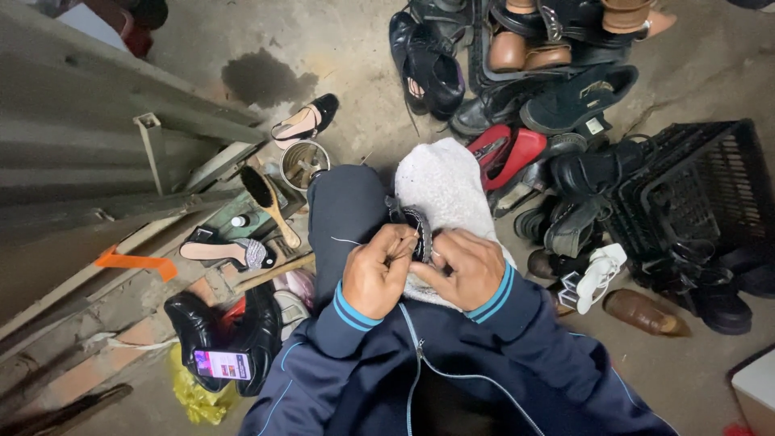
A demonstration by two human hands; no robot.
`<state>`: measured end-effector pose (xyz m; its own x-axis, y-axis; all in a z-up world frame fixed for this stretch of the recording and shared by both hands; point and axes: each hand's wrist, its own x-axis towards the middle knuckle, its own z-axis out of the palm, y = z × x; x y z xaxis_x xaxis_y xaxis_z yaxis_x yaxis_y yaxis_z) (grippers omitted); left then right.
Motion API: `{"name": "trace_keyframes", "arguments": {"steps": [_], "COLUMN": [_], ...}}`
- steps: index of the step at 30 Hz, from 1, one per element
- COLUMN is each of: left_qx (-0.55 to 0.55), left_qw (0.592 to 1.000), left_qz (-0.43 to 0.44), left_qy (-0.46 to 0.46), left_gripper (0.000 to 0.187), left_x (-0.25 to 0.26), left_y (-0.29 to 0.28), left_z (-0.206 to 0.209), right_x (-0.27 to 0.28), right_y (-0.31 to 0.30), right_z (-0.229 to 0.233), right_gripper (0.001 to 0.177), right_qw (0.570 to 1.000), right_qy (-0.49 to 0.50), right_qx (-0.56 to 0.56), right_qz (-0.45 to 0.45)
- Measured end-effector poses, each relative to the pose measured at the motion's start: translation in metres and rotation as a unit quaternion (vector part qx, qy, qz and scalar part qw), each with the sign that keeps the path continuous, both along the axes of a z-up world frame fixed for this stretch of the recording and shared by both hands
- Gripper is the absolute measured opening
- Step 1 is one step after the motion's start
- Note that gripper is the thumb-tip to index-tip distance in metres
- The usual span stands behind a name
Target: The person sits on the floor and sews a black shoe using a needle and thread. They repeatedly push the needle through the shoe's sole and pull the thread to stitch it.
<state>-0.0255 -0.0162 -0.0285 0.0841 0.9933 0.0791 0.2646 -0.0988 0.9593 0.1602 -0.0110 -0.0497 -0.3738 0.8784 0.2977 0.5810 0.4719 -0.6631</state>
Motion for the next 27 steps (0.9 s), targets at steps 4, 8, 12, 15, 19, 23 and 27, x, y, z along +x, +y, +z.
{"name": "trace_keyframes", "arguments": {"steps": [4, 8, 12, 15, 19, 23, 27], "left_qx": [0.013, -0.008, -0.024, 0.009, 0.035, 0.066, 0.088], "left_qw": [1.0, 1.0, 0.993, 0.993, 0.996, 0.986, 0.98], "left_qz": [-0.009, 0.004, 0.006, -0.015, -0.061, -0.094, -0.095], "left_qy": [0.018, 0.03, 0.117, 0.119, 0.06, 0.12, 0.152], "left_gripper": [0.011, 0.011, 0.039, 0.023, 0.032, 0.035, 0.033], "left_x": [0.005, 0.009, 0.007, -0.006, 0.01, 0.025, 0.032], "left_y": [0.003, 0.002, 0.003, 0.001, 0.004, 0.009, 0.012], "left_z": [-0.01, -0.01, 0.022, 0.026, 0.032, 0.038, 0.023], "right_x": [0.003, -0.001, 0.016, 0.048, 0.06, 0.06, 0.059], "right_y": [-0.005, -0.007, -0.013, -0.011, -0.01, -0.016, -0.014], "right_z": [-0.009, -0.001, 0.004, 0.006, -0.008, -0.023, -0.017], "right_gripper": [0.05, 0.043, 0.037, 0.035, 0.028, 0.021, 0.021], "right_qw": [1.0, 0.997, 0.99, 0.98, 0.959, 0.959, 0.957], "right_qy": [0.004, -0.065, -0.057, -0.026, 0.071, 0.066, 0.1], "right_qx": [0.015, 0.013, -0.063, -0.128, -0.2, -0.191, -0.199], "right_qz": [-0.002, -0.05, -0.112, -0.153, -0.185, -0.197, -0.185]}}
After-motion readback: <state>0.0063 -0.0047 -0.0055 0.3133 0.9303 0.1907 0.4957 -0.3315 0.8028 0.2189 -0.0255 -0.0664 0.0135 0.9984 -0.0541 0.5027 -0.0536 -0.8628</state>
